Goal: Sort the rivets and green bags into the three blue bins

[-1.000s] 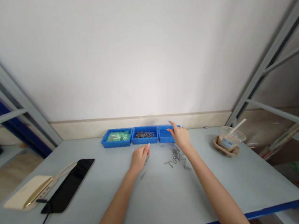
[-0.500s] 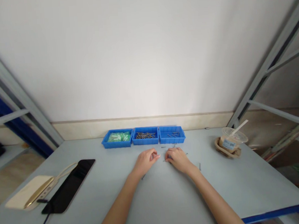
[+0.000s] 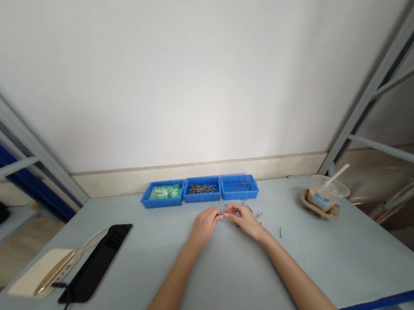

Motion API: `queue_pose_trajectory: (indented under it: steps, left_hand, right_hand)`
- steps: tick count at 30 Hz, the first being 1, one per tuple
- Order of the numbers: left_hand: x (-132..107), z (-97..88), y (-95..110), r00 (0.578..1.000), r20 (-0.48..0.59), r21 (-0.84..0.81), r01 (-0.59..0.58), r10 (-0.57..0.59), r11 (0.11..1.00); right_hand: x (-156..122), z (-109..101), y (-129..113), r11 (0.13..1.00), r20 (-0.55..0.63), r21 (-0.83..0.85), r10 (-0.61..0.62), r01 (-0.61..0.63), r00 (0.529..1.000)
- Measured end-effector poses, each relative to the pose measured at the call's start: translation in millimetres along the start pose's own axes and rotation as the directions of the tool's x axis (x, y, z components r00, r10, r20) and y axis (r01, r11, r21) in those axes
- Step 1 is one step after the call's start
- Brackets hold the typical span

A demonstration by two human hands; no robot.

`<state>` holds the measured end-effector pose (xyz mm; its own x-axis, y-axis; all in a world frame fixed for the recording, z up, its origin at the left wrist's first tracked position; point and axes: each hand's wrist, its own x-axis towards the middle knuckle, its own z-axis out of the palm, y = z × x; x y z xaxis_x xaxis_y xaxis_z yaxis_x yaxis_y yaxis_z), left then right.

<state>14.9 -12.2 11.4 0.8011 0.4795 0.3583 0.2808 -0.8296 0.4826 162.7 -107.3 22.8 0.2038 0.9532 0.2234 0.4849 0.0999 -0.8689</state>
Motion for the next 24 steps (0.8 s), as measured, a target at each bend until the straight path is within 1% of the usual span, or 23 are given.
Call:
queue_pose_trajectory:
  steps: [2, 5, 6, 8, 12, 15, 20, 22, 24]
  left_hand:
    - [-0.2, 0.7, -0.1, 0.999, 0.001, -0.003, 0.036, -0.036, 0.999]
    - [-0.2, 2.9, -1.5, 0.999, 0.029, -0.006, 0.042, -0.042, 0.999]
    - [-0.1, 3.7, -2.2, 0.998, 0.039, -0.008, 0.04, -0.04, 0.999]
    - [0.2, 5.3, -4.2, 0.997, 0.053, -0.003, 0.049, -0.049, 0.999]
    - [0.3, 7.6, -7.6, 0.993, 0.057, 0.031, 0.099, -0.101, 0.995]
    - [-0.4, 6.9, -6.4, 0.992, 0.066, 0.031, 0.102, -0.104, 0.994]
    - [-0.6, 0.5, 2.3, 0.993, 0.063, -0.056, 0.106, -0.102, 0.993]
    - [0.0, -1.3, 4.6, 0.992, 0.057, -0.076, 0.113, -0.108, 0.991]
    - [0.5, -2.0, 5.8, 0.992, 0.062, -0.083, 0.113, -0.108, 0.99]
  right_hand:
    - [-1.8, 0.4, -2.0, 0.984, -0.015, -0.163, -0.072, 0.068, 0.997]
    - [-4.2, 2.8, -3.3, 0.885, -0.005, -0.45, -0.139, 0.122, 0.99]
    - [-4.8, 3.6, -3.4, 0.847, 0.011, -0.514, -0.152, 0.136, 0.988]
    - [-5.9, 4.5, -3.7, 0.796, 0.043, -0.584, -0.167, 0.16, 0.985]
    - [-8.0, 4.6, -6.0, 0.765, 0.064, -0.617, -0.185, 0.185, 0.981]
    - [-8.8, 5.3, -7.8, 0.753, 0.075, -0.627, -0.196, 0.199, 0.978]
    - [-8.3, 5.1, -7.8, 0.737, -0.002, -0.662, -0.18, 0.134, 0.984]
    - [-8.2, 4.3, -7.1, 0.737, -0.009, -0.665, -0.17, 0.121, 0.985]
    - [-8.5, 4.2, -6.4, 0.748, 0.012, -0.647, -0.184, 0.148, 0.983]
